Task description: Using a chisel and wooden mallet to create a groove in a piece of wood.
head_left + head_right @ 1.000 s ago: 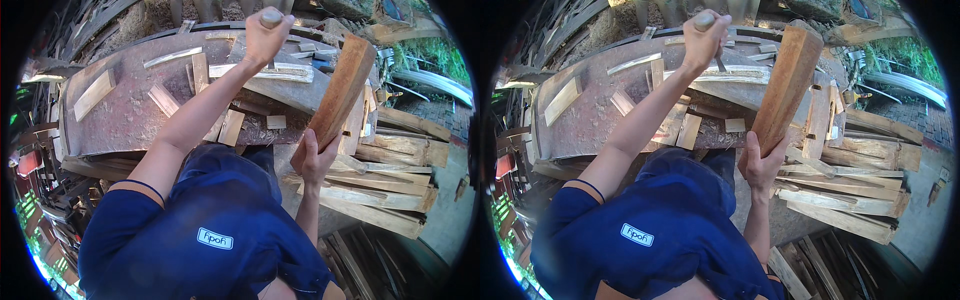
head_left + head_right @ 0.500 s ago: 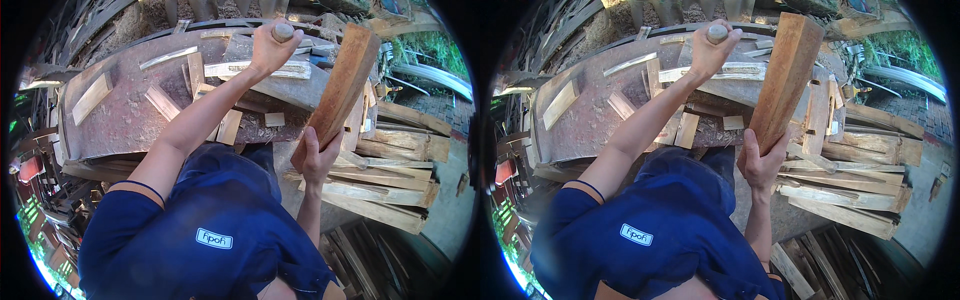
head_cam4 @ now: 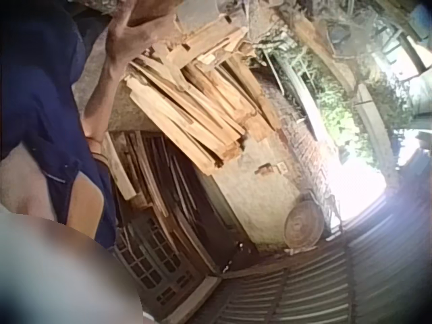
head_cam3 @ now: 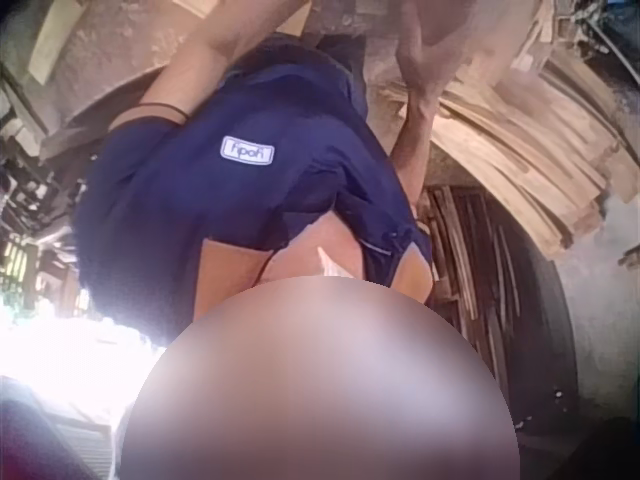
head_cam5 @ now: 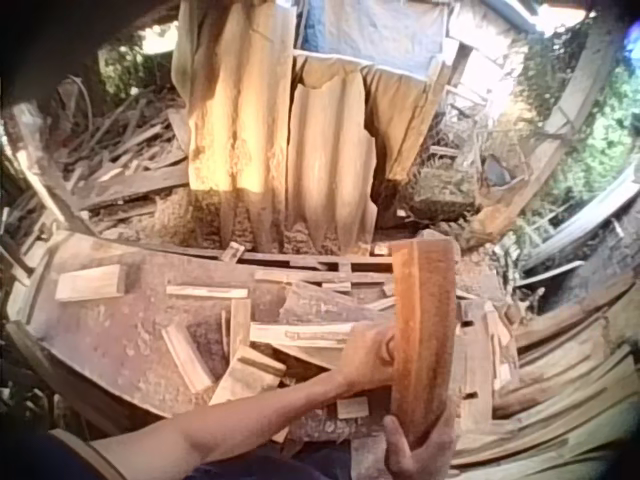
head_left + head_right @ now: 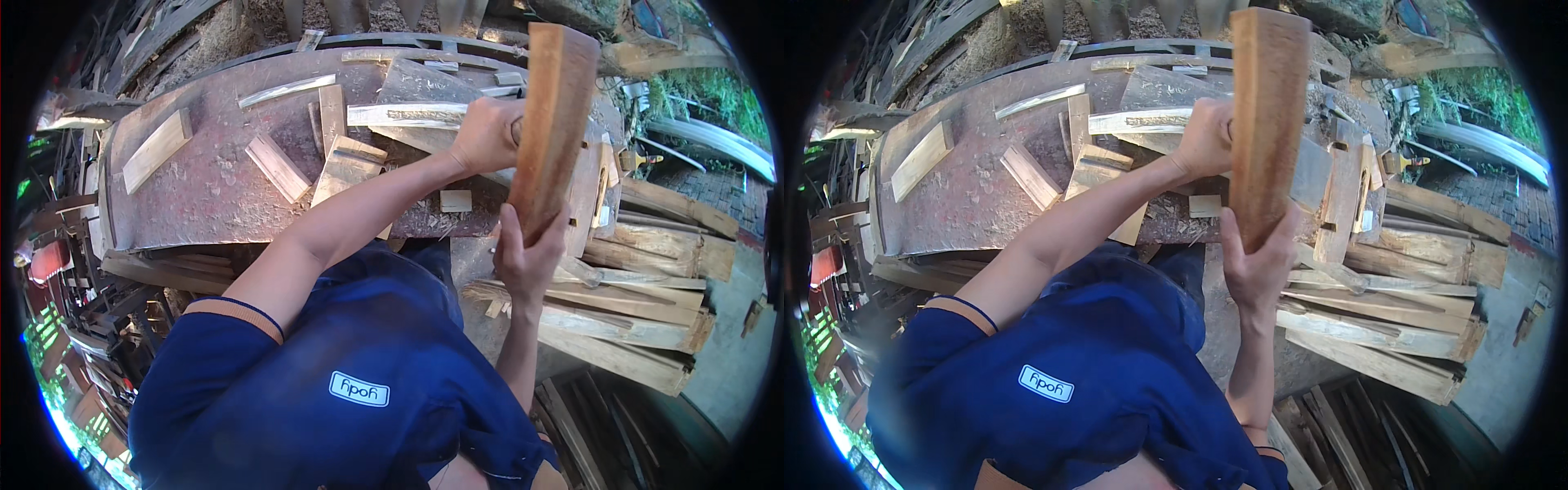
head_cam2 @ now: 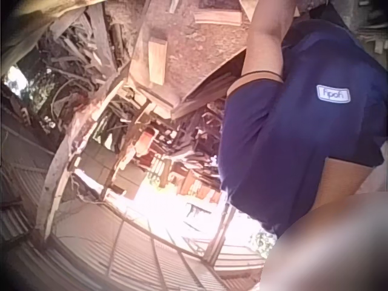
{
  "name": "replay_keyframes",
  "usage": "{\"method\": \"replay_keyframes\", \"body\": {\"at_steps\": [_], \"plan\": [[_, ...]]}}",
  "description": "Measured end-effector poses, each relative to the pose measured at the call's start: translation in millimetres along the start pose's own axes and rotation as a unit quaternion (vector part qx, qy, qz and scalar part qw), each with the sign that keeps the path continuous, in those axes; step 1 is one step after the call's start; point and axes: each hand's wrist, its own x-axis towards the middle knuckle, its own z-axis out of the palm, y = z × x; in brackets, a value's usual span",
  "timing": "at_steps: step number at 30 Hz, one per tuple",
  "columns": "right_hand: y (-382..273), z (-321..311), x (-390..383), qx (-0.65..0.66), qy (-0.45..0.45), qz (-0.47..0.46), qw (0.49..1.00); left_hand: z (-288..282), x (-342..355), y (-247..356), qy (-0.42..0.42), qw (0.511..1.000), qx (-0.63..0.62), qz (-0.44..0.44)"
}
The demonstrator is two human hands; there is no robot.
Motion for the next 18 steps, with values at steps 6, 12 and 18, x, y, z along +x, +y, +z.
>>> {"method": "replay_keyframes", "body": {"at_steps": [6, 12, 18], "plan": [[-13.9, 3.1, -9.5, 0.128, 0.074, -0.012, 0.989, 0.2, -4.7, 2.7, -0.018, 1.000, -0.018, -0.003], [-1.8, 2.2, -5.5, 0.014, 0.000, -0.013, 1.000, -37.1, 19.1, -17.8, 0.092, 0.975, -0.095, -0.177], [6.0, 3.2, -11.1, 0.102, 0.024, 0.010, 0.994, -70.5, 48.0, -37.9, 0.267, 0.895, -0.291, -0.206]]}}
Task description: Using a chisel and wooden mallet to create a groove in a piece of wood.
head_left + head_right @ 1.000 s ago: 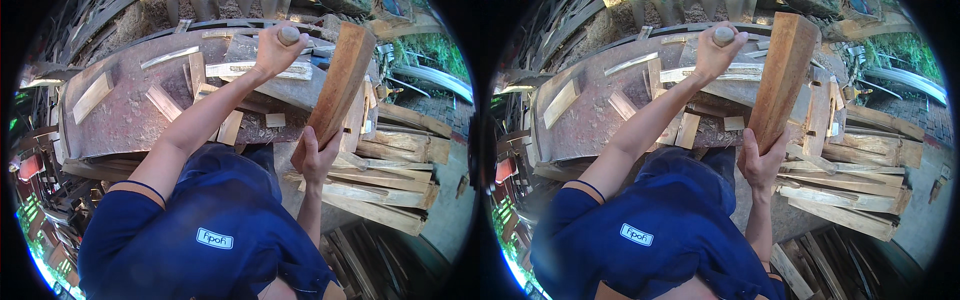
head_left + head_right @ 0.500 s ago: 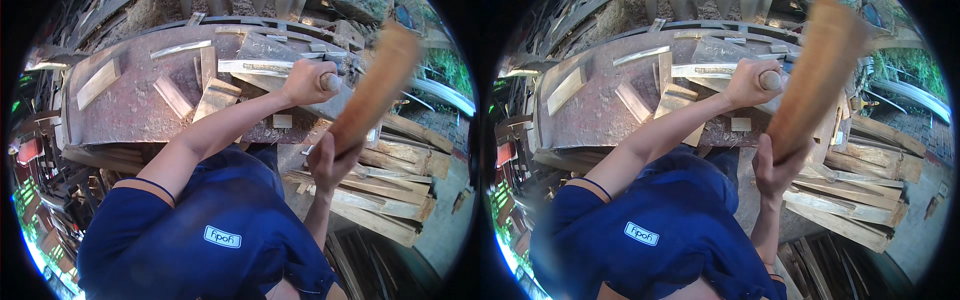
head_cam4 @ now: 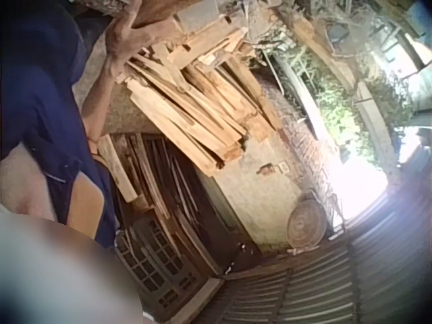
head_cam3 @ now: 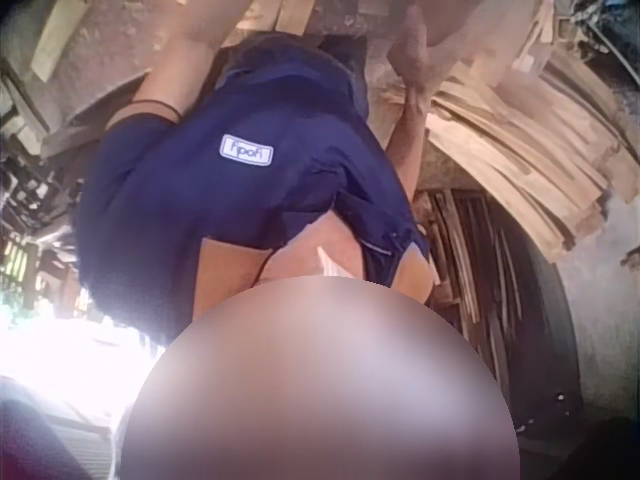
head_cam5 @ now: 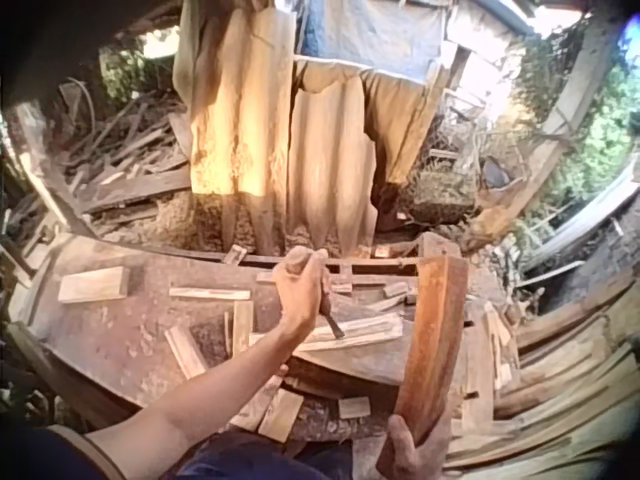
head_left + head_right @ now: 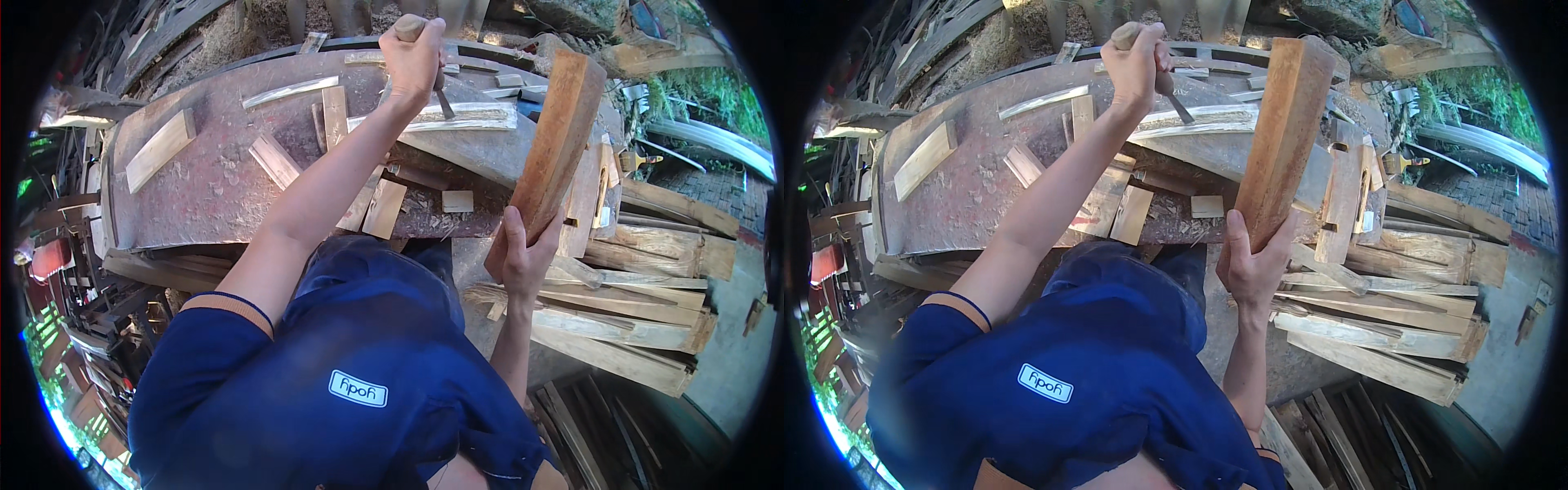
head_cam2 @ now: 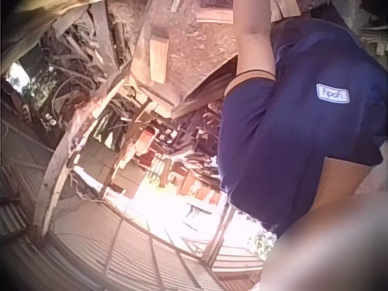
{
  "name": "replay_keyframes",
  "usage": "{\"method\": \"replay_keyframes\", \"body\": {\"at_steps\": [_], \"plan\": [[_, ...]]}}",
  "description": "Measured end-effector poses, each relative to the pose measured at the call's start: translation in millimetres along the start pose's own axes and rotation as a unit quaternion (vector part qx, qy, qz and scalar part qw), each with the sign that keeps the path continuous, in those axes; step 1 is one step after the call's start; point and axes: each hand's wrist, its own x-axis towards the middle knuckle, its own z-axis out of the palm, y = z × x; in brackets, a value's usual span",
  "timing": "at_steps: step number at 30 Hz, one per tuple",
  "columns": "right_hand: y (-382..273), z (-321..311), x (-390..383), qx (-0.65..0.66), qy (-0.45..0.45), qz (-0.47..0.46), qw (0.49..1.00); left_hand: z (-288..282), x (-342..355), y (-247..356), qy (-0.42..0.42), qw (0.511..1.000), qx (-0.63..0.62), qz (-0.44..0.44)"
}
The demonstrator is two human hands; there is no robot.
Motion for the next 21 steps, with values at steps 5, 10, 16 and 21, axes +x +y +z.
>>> {"method": "replay_keyframes", "body": {"at_steps": [5, 10, 16, 21], "plan": [[2.9, -2.8, -2.8, 0.010, -0.004, 0.033, 0.999, 17.7, -11.7, -4.5, -0.045, 0.999, 0.024, 0.000], [12.0, -1.7, -4.2, -0.011, 0.005, 0.009, 1.000, 21.9, -19.8, -25.4, -0.104, 0.980, 0.156, 0.074], [-31.2, 0.5, -7.5, 0.065, 0.083, -0.041, 0.994, 40.8, -62.9, -27.9, -0.152, 0.942, 0.243, 0.174], [-12.0, -3.5, 10.5, -0.092, -0.008, -0.080, 0.993, 40.8, -90.8, -27.5, -0.249, 0.905, 0.277, 0.205]]}}
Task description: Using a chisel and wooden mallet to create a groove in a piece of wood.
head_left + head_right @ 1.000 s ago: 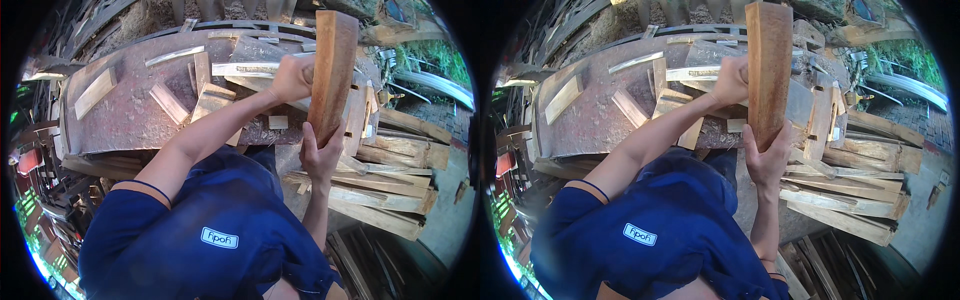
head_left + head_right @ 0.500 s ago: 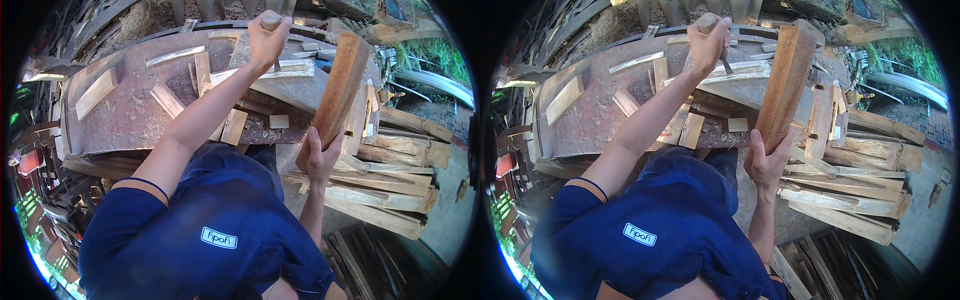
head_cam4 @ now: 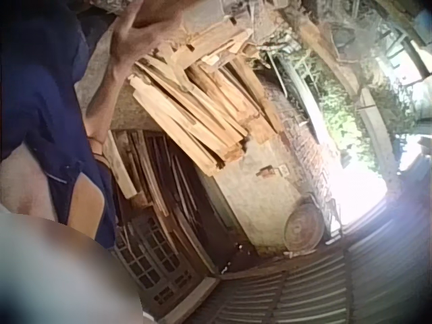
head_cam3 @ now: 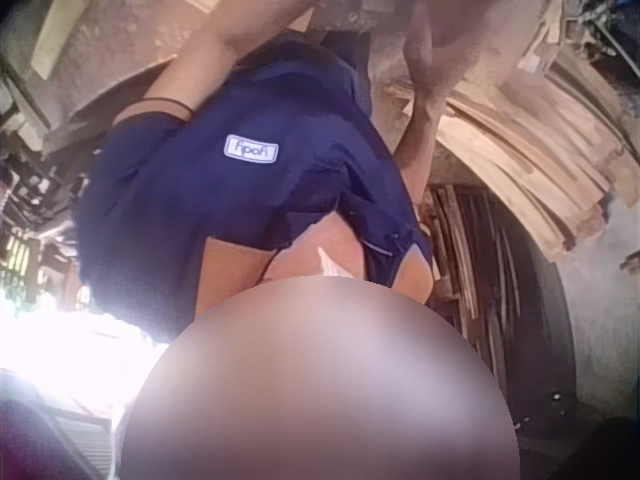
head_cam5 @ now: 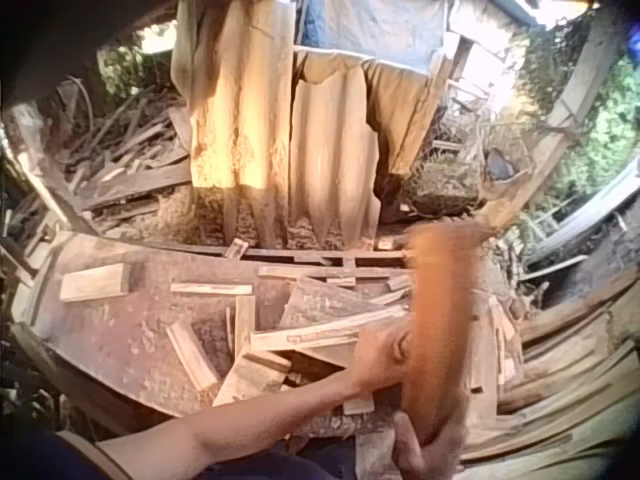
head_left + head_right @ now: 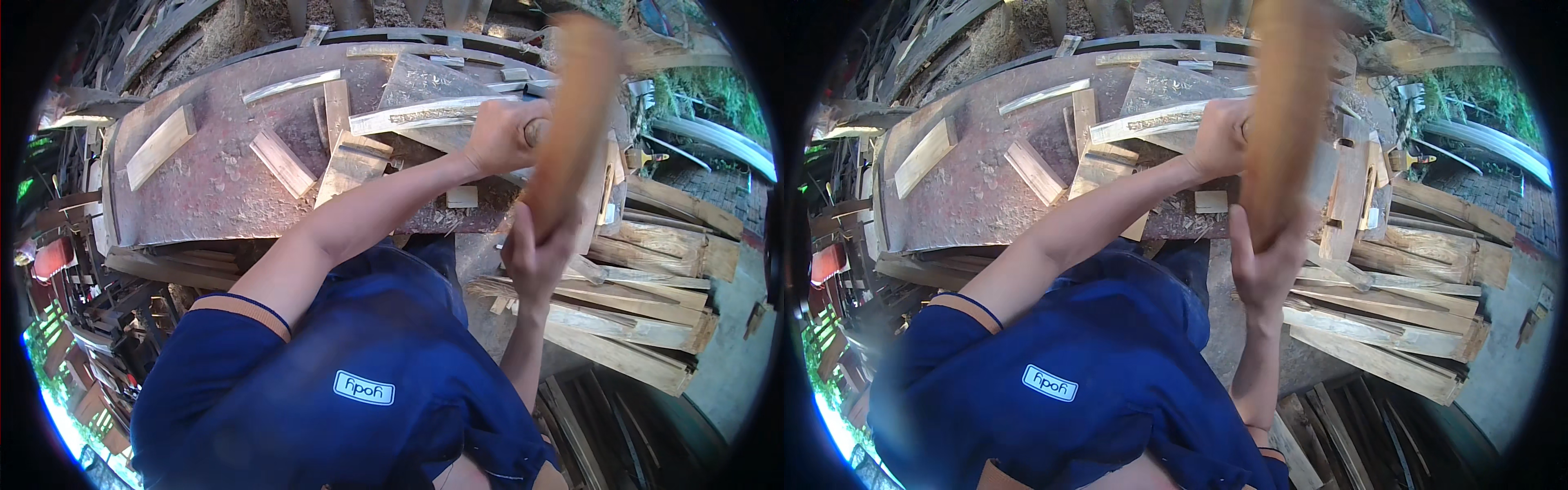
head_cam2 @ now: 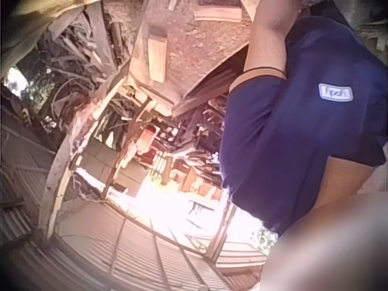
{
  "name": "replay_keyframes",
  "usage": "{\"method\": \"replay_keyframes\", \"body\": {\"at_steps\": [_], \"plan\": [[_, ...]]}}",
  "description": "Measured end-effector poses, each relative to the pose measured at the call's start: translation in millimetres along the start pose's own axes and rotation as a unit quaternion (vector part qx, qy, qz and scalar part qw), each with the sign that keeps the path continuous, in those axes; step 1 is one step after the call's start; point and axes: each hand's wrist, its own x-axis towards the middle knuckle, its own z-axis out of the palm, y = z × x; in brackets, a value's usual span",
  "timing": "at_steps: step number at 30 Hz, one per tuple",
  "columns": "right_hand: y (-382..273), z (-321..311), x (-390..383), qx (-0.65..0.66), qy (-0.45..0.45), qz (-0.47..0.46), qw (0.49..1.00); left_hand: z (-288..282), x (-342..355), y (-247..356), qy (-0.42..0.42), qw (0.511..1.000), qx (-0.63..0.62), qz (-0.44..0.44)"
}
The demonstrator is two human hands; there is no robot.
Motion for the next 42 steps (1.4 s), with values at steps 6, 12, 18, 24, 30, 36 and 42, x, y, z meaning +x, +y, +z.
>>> {"method": "replay_keyframes", "body": {"at_steps": [6, 12, 18, 24, 30, 36, 42], "plan": [[-12.5, -1.0, -10.0, 0.176, 0.084, 0.064, 0.979, 5.1, -9.3, -10.4, -0.064, 0.998, 0.015, -0.008], [-2.7, 1.1, -2.9, -0.015, -0.014, -0.002, 1.000, -15.4, -2.4, -7.4, -0.078, 0.996, -0.030, 0.022], [-6.1, -0.6, -5.8, 0.106, 0.014, 0.072, 0.992, -48.2, 49.1, -27.7, -0.015, 0.960, -0.208, -0.189], [2.5, -3.1, -13.3, 0.131, 0.023, 0.094, 0.987, -47.5, 50.3, -36.9, 0.019, 0.966, -0.200, -0.162], [15.0, -2.0, -18.5, 0.098, 0.024, 0.086, 0.991, -38.8, 42.4, -20.6, 0.001, 0.992, -0.069, -0.107], [18.5, -1.7, -18.5, 0.102, 0.007, 0.105, 0.989, -34.4, 51.9, -22.8, -0.006, 0.999, -0.009, -0.034], [17.9, -1.2, -16.4, 0.095, -0.003, 0.107, 0.990, -30.6, 46.2, -29.5, -0.005, 0.997, -0.021, -0.077]]}}
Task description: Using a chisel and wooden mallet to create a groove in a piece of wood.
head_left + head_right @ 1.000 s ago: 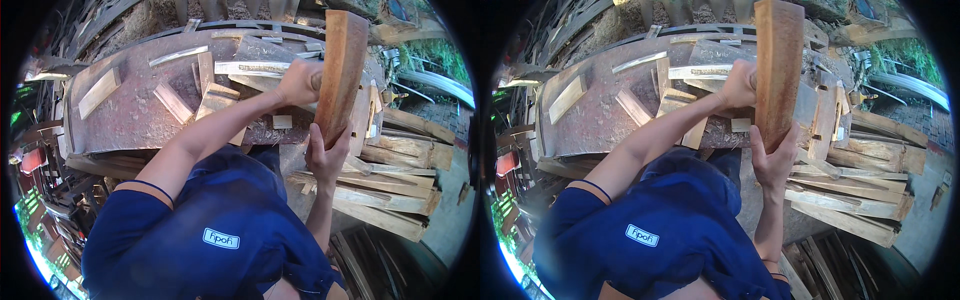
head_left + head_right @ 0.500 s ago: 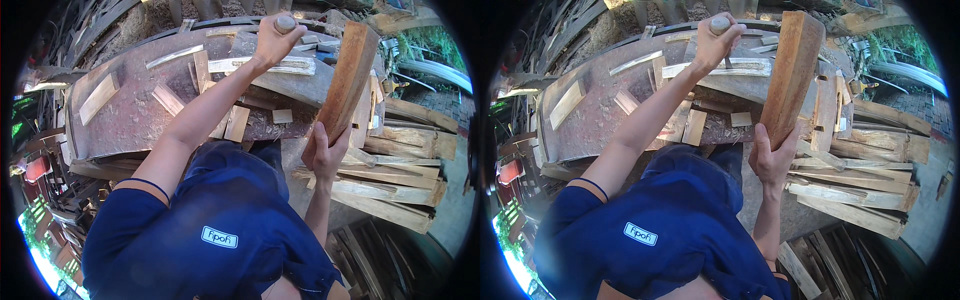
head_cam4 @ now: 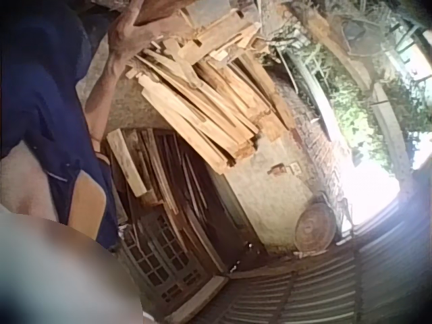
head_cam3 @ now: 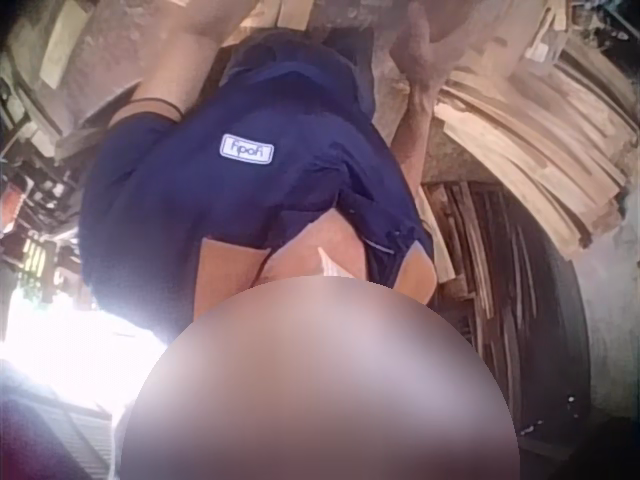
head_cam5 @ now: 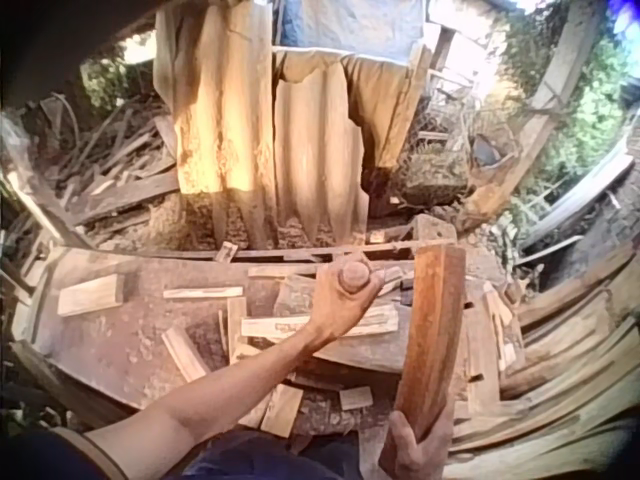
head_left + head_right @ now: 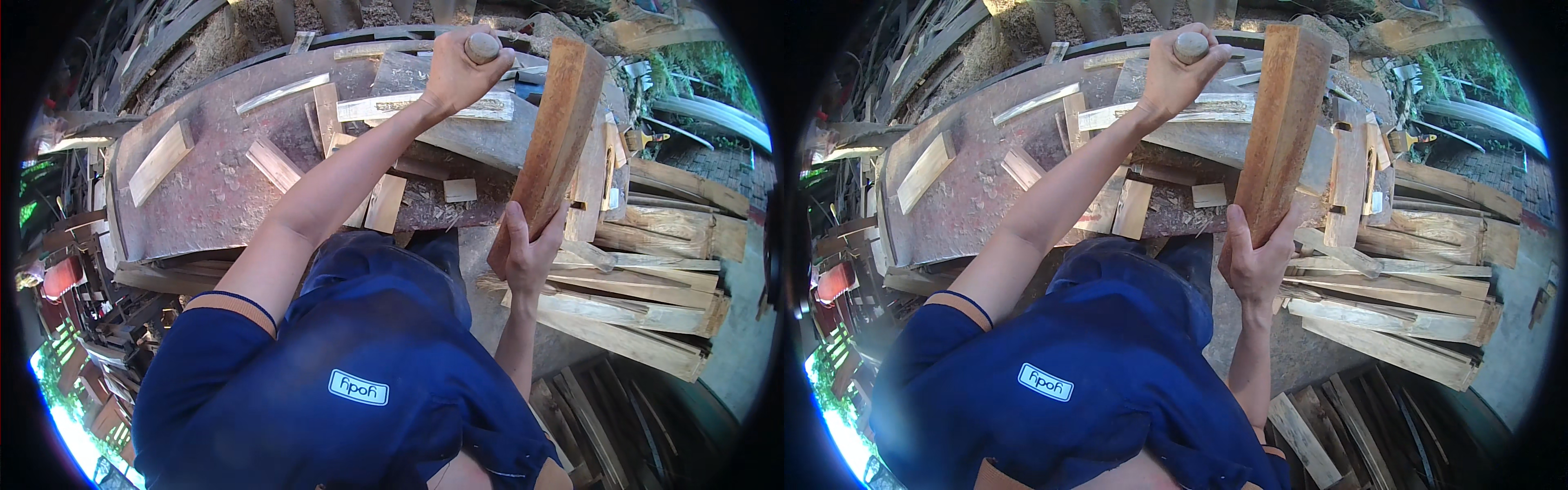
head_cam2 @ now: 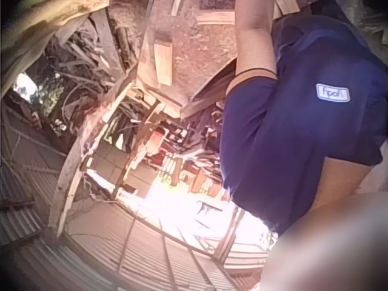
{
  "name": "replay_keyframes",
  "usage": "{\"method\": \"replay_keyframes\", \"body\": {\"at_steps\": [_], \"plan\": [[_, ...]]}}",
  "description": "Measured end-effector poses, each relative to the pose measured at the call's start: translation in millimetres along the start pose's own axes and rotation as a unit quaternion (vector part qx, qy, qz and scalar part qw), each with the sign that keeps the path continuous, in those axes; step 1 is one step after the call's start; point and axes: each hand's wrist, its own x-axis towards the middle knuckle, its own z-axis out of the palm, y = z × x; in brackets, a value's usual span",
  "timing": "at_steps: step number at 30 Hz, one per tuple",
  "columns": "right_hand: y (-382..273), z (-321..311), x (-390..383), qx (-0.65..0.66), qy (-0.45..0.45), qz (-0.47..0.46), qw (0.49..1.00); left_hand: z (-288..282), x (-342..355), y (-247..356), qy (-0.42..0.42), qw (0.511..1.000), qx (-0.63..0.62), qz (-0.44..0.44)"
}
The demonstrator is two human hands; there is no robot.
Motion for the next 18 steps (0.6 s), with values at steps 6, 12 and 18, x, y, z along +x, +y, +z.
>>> {"method": "replay_keyframes", "body": {"at_steps": [6, 12, 18], "plan": [[-13.4, -1.7, 5.9, 0.045, 0.018, -0.023, 0.999, 10.2, -3.6, -1.4, 0.025, 0.999, 0.006, 0.019], [-39.1, 3.8, 0.1, 0.098, 0.124, -0.136, 0.978, 31.0, -31.9, 11.9, 0.009, 0.999, 0.014, 0.034], [-28.4, 0.1, 12.7, -0.076, 0.021, -0.094, 0.992, 41.1, -62.9, 14.2, -0.052, 0.990, 0.056, 0.121]]}}
